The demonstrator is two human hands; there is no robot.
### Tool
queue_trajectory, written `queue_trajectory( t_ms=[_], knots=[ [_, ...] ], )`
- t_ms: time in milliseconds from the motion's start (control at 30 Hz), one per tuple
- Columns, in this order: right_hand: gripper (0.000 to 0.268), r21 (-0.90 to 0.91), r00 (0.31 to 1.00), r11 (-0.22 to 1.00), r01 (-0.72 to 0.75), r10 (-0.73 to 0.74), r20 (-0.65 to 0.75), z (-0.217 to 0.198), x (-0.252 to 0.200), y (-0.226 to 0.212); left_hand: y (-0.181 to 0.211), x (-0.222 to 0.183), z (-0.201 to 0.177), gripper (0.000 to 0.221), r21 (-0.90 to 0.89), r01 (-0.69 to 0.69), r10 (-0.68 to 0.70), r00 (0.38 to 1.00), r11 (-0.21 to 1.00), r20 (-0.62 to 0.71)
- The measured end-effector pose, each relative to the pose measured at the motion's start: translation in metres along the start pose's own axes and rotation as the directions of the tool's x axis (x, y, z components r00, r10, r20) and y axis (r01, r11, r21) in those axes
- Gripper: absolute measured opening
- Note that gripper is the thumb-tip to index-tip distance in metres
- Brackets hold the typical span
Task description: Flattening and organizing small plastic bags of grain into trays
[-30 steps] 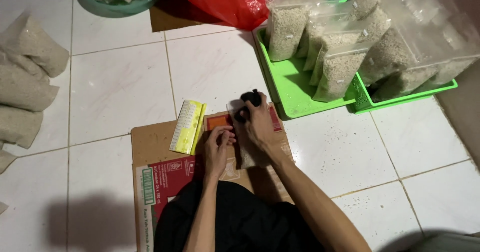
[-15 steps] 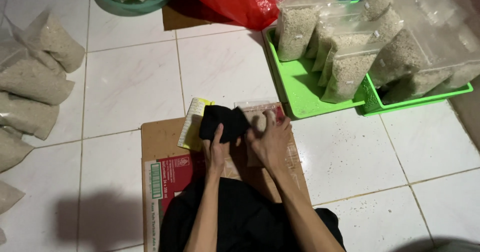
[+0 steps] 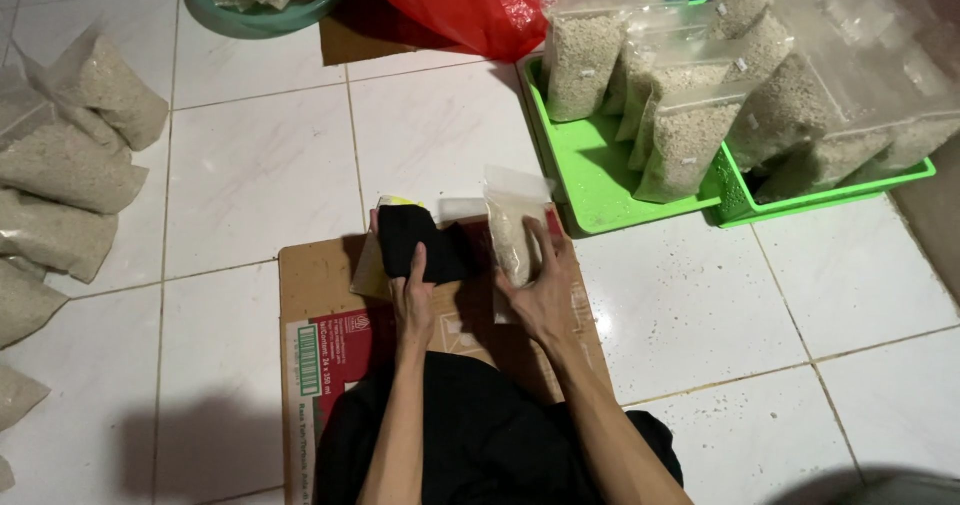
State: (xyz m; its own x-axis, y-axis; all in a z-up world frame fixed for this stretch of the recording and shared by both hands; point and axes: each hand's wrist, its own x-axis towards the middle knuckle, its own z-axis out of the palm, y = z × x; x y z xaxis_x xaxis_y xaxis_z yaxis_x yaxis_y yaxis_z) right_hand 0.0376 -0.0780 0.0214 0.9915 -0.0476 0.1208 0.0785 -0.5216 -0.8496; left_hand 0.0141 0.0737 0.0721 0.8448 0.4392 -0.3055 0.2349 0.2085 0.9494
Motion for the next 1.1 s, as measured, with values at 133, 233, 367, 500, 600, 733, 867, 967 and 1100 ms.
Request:
queue_trajectory(
  t_ms=[133, 233, 367, 500, 600, 733, 867, 967, 1100],
  knots=[
    [0.077, 0.246, 0.984, 0.960, 0.134, -0.159, 0.084, -0.005, -0.009, -0.029, -0.061, 0.006, 0.009, 0.057, -0.020, 0.033, -0.029, 0.989, 0.999, 0.145],
    [0.075, 0.211, 0.962, 0.950, 0.230, -0.255, 0.098, 0.000, -0.014, -0.023, -0.021, -0.025, 0.027, 0.075, -0.107, 0.054, -0.038, 0.988, 0.993, 0.147],
    [0.070, 0.275, 0.962, 0.924, 0.267, -0.272, -0.020, 0.009, -0.007, -0.003, -0.038, -0.017, 0.030, 0.079, -0.068, 0.088, -0.076, 0.985, 0.994, 0.157],
    [0.069, 0.361, 0.960, 0.902, 0.238, -0.162, -0.230, -0.002, 0.005, 0.002, -0.010, -0.044, 0.033, 0.079, 0.117, 0.111, -0.140, 0.952, 0.987, 0.272],
    [0.073, 0.306, 0.916, 0.928, 0.211, -0.079, -0.392, -0.011, 0.012, 0.010, 0.001, -0.059, 0.044, 0.081, 0.221, 0.065, -0.141, 0.926, 0.973, 0.350],
    [0.070, 0.093, 0.787, 0.973, 0.212, -0.114, -0.607, -0.020, 0.029, 0.042, -0.016, -0.063, 0.050, 0.074, 0.313, -0.011, -0.131, 0.893, 0.950, 0.431],
    [0.071, 0.054, 0.713, 0.985, 0.166, -0.082, -0.696, -0.035, 0.040, 0.039, -0.003, -0.070, 0.052, 0.089, 0.326, 0.089, -0.228, 0.878, 0.941, 0.421],
    [0.066, 0.392, 0.760, 0.899, 0.197, 0.113, -0.640, -0.045, 0.035, 0.030, 0.023, -0.073, 0.052, 0.088, 0.175, 0.106, -0.161, 0.927, 0.979, 0.340],
    [0.062, 0.600, 0.847, 0.774, 0.203, 0.169, -0.504, -0.046, 0.033, 0.036, -0.027, -0.055, 0.034, 0.094, -0.024, 0.159, -0.150, 0.965, 0.987, 0.215]
  ],
)
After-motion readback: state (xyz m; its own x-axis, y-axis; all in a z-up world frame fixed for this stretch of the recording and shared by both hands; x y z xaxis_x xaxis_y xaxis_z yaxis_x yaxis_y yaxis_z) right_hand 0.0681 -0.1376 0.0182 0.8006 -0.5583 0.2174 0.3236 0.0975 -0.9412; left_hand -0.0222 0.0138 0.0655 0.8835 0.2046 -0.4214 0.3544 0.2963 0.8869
